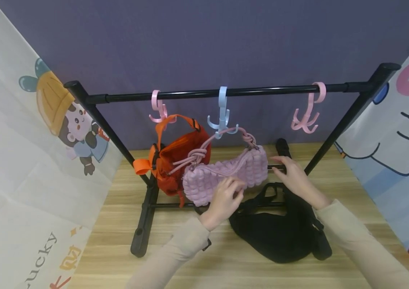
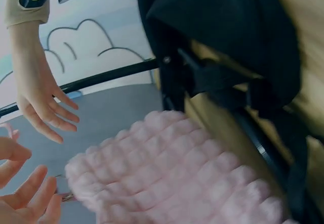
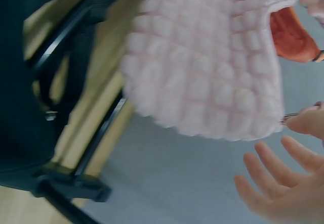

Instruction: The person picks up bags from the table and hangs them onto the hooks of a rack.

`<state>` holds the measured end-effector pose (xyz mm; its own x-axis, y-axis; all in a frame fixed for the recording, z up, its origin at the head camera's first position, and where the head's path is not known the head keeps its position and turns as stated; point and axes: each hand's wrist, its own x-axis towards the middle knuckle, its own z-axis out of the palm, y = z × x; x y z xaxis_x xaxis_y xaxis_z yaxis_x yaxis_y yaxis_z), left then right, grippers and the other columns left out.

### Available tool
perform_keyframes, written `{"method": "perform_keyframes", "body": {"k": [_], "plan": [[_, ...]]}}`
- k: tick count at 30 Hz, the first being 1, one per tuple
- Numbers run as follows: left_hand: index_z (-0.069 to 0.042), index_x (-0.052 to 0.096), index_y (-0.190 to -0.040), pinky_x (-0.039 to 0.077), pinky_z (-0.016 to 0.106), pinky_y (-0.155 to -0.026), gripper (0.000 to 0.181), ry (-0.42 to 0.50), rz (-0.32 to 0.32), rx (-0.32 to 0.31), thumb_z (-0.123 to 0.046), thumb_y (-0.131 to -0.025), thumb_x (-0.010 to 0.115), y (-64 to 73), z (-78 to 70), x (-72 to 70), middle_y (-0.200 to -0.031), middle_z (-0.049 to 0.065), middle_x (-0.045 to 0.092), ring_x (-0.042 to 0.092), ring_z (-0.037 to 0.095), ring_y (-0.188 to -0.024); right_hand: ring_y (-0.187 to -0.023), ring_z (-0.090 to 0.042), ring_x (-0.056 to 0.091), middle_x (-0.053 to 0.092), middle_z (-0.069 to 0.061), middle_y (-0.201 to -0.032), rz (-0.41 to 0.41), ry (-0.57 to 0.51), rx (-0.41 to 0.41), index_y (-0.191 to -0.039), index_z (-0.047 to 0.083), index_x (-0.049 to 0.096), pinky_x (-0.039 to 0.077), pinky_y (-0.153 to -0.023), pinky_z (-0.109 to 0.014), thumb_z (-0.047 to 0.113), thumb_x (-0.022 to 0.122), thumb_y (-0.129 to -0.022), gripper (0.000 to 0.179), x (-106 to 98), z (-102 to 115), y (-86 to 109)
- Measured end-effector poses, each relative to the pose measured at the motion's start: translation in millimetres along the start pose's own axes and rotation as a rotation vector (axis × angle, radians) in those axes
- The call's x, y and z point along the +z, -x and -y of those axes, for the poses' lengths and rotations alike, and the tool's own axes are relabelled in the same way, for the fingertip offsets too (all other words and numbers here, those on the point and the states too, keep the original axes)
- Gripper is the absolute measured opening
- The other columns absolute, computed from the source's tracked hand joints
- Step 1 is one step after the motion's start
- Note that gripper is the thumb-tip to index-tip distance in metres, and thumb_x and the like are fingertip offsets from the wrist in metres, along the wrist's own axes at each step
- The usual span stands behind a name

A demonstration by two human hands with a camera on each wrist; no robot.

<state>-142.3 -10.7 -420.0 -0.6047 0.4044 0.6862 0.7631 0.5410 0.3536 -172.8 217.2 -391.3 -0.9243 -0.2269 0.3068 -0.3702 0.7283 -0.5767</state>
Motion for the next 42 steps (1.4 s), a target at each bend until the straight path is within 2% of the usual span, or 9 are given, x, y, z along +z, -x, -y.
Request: {"method": "perform_keyframes", "body": {"k": [5, 9, 18, 21, 26, 28, 31, 35, 42], "plan": [[-0.013, 0.064, -0.089, 0.042, 0.022, -0.071, 0.014, -0.072, 0.127, -0.045, -0.007, -0.076, 0.064, 9.6, 1.0, 13.2, -0.086, -0.002, 0.058, 0.054, 0.012, -0.079, -0.096, -0.040, 0.051, 0.055, -0.026, -0.103, 0.060, 0.014, 0.057, -0.117, -0.007, 0.047, 0.040, -0.079, -0.051, 0.006, 0.052, -0.087, 0.033, 5, -20, 4.0], [-0.014, 0.064, -0.090, 0.042, 0.022, -0.071, 0.014, -0.124, 0.205, -0.043, -0.011, -0.077, 0.064, 16.5, 2.8, 24.7, -0.085, -0.004, 0.058, 0.054, 0.011, -0.078, -0.095, -0.039, 0.052, 0.054, -0.026, -0.104, 0.137, 0.018, 0.098, -0.118, -0.007, 0.047, 0.041, -0.078, -0.051, 0.008, 0.049, -0.088, 0.033, 8, -34, 7.1], [-0.013, 0.064, -0.094, 0.043, 0.021, -0.071, 0.016, -0.188, 0.352, -0.050, -0.016, -0.079, 0.063, 24.4, 4.9, 45.6, -0.089, -0.003, 0.059, 0.056, 0.012, -0.082, -0.090, -0.035, 0.055, 0.058, -0.023, -0.099, 0.275, 0.030, 0.100, -0.114, -0.008, 0.050, 0.043, -0.076, -0.047, 0.006, 0.047, -0.087, 0.031, 16, -59, 5.5], [-0.013, 0.063, -0.097, 0.043, 0.022, -0.070, 0.018, -0.180, 0.400, -0.085, -0.017, -0.079, 0.063, 26.6, 5.6, 53.0, -0.089, -0.001, 0.059, 0.055, 0.013, -0.081, -0.088, -0.035, 0.055, 0.058, -0.024, -0.097, 0.322, 0.039, 0.104, -0.113, -0.009, 0.050, 0.044, -0.073, -0.046, 0.005, 0.049, -0.085, 0.032, 19, -65, 3.7], [-0.012, 0.060, -0.102, 0.043, 0.024, -0.071, 0.023, -0.145, 0.491, -0.190, -0.019, -0.080, 0.063, 29.6, 4.8, 64.4, -0.093, 0.002, 0.058, 0.055, 0.015, -0.083, -0.087, -0.038, 0.055, 0.057, -0.026, -0.094, 0.424, 0.096, 0.083, -0.109, -0.012, 0.050, 0.046, -0.071, -0.044, 0.007, 0.054, -0.083, 0.033, 27, -75, -1.0], [-0.012, 0.060, -0.102, 0.043, 0.024, -0.070, 0.024, -0.154, 0.506, -0.208, -0.019, -0.079, 0.063, 30.3, 4.2, 67.9, -0.093, 0.002, 0.058, 0.055, 0.016, -0.083, -0.089, -0.038, 0.055, 0.057, -0.027, -0.096, 0.462, 0.119, 0.079, -0.110, -0.012, 0.050, 0.046, -0.072, -0.044, 0.005, 0.056, -0.082, 0.033, 30, -78, -2.8], [-0.012, 0.060, -0.101, 0.043, 0.025, -0.068, 0.025, -0.193, 0.504, -0.200, -0.021, -0.078, 0.064, 31.9, 4.6, 73.6, -0.091, 0.003, 0.057, 0.055, 0.016, -0.081, -0.091, -0.040, 0.053, 0.056, -0.029, -0.099, 0.499, 0.138, 0.074, -0.109, -0.013, 0.050, 0.045, -0.074, -0.045, 0.002, 0.057, -0.080, 0.033, 34, -82, -5.0], [-0.012, 0.059, -0.101, 0.042, 0.025, -0.067, 0.028, -0.232, 0.496, -0.198, -0.023, -0.077, 0.065, 35.9, 6.9, 81.0, -0.091, 0.003, 0.056, 0.054, 0.017, -0.081, -0.093, -0.042, 0.053, 0.055, -0.030, -0.101, 0.533, 0.170, 0.073, -0.107, -0.014, 0.051, 0.044, -0.076, -0.046, -0.001, 0.058, -0.076, 0.034, 39, -85, -6.9], [-0.010, 0.057, -0.104, 0.042, 0.028, -0.071, 0.035, -0.279, 0.507, -0.232, -0.025, -0.074, 0.067, 42.7, 11.0, 91.2, -0.095, 0.005, 0.054, 0.052, 0.018, -0.085, -0.090, -0.039, 0.054, 0.055, -0.029, -0.102, 0.568, 0.256, 0.058, -0.103, -0.013, 0.053, 0.045, -0.075, -0.044, -0.002, 0.060, -0.074, 0.032, 46, -93, -8.9]]}}
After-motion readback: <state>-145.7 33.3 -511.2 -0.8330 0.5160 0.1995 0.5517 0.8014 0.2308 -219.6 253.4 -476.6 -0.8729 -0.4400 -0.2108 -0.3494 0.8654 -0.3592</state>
